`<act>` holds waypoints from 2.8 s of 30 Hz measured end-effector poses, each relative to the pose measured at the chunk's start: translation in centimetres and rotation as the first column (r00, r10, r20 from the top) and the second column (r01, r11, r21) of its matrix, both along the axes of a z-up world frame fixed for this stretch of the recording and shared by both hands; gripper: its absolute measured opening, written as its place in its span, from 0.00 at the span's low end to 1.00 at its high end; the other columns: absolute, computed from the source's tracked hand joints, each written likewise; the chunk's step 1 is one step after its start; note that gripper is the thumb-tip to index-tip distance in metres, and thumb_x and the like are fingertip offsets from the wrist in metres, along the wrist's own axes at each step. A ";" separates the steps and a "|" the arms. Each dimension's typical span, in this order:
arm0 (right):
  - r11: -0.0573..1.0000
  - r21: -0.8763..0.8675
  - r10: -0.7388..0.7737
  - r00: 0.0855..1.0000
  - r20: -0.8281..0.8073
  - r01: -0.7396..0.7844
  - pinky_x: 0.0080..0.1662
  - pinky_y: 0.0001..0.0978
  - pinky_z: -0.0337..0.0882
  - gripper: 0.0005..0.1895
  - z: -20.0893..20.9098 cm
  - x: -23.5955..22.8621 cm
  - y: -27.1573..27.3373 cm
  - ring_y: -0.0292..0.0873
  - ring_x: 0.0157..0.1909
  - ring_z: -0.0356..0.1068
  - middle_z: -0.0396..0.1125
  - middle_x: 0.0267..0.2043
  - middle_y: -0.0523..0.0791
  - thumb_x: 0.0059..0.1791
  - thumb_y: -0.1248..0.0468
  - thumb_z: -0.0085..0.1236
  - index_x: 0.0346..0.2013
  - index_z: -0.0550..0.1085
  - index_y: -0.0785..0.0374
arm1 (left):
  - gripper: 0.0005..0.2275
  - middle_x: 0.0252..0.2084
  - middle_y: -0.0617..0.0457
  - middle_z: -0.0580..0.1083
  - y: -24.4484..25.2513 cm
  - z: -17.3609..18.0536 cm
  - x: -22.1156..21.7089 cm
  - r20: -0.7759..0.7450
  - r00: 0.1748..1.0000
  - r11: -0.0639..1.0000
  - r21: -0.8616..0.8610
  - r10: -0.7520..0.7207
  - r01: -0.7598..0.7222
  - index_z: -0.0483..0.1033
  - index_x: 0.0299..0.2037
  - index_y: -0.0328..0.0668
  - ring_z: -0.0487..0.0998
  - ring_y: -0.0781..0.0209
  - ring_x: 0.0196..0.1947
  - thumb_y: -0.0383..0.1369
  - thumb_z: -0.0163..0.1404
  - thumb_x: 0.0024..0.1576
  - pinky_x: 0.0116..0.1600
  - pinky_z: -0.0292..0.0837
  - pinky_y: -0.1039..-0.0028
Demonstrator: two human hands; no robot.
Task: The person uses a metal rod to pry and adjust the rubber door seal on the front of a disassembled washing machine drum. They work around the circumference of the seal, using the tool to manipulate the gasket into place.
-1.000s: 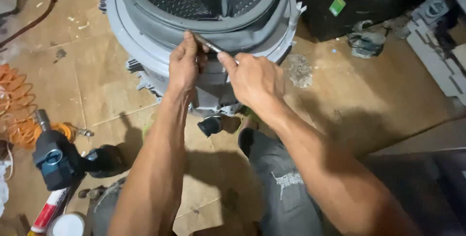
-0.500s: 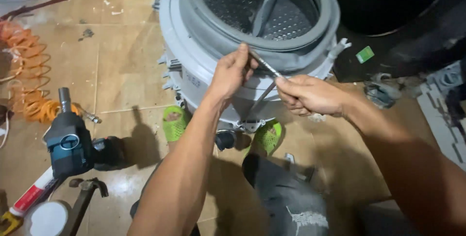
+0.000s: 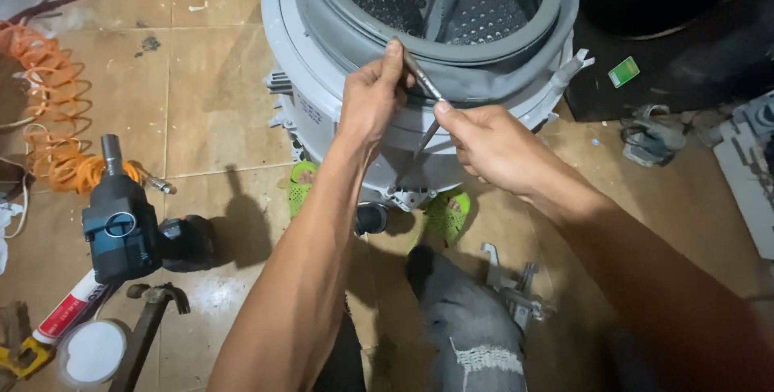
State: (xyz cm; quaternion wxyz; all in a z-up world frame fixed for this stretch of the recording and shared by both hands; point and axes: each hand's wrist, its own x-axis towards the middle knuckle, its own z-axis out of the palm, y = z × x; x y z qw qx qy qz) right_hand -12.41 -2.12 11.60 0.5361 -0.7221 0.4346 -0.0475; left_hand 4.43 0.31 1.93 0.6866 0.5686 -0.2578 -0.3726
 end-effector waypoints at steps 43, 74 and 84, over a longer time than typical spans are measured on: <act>0.563 -0.755 -0.068 0.892 -0.446 -0.335 0.36 0.44 0.71 0.18 1.5 -6.8 -0.1 0.57 0.32 0.74 0.71 0.24 0.50 0.55 0.46 0.52 0.33 0.75 0.55 | 0.11 0.36 0.48 0.81 5.6 -1.0 2.5 0.609 0.774 0.984 -0.081 0.176 -0.160 0.78 0.44 0.45 0.81 0.52 0.33 0.40 0.62 0.58 0.42 0.74 0.63; 0.411 -0.675 0.316 0.790 -0.526 -0.613 0.39 0.50 0.72 0.16 2.2 0.3 -2.5 0.59 0.36 0.74 0.71 0.29 0.50 0.55 0.49 0.50 0.37 0.75 0.57 | 0.14 0.40 0.44 0.80 6.7 0.2 2.7 0.395 0.898 0.923 -0.238 -0.193 0.303 0.77 0.51 0.39 0.80 0.57 0.39 0.38 0.57 0.60 0.45 0.78 0.66; 0.088 -0.752 0.378 0.720 -0.582 -0.654 0.45 0.38 0.69 0.19 0.3 0.1 -4.4 0.45 0.41 0.68 0.62 0.29 0.39 0.56 0.41 0.45 0.34 0.70 0.50 | 0.08 0.32 0.49 0.80 8.5 1.3 2.0 0.448 0.856 0.919 -0.159 -0.259 0.361 0.81 0.43 0.39 0.79 0.62 0.33 0.35 0.58 0.60 0.44 0.78 0.66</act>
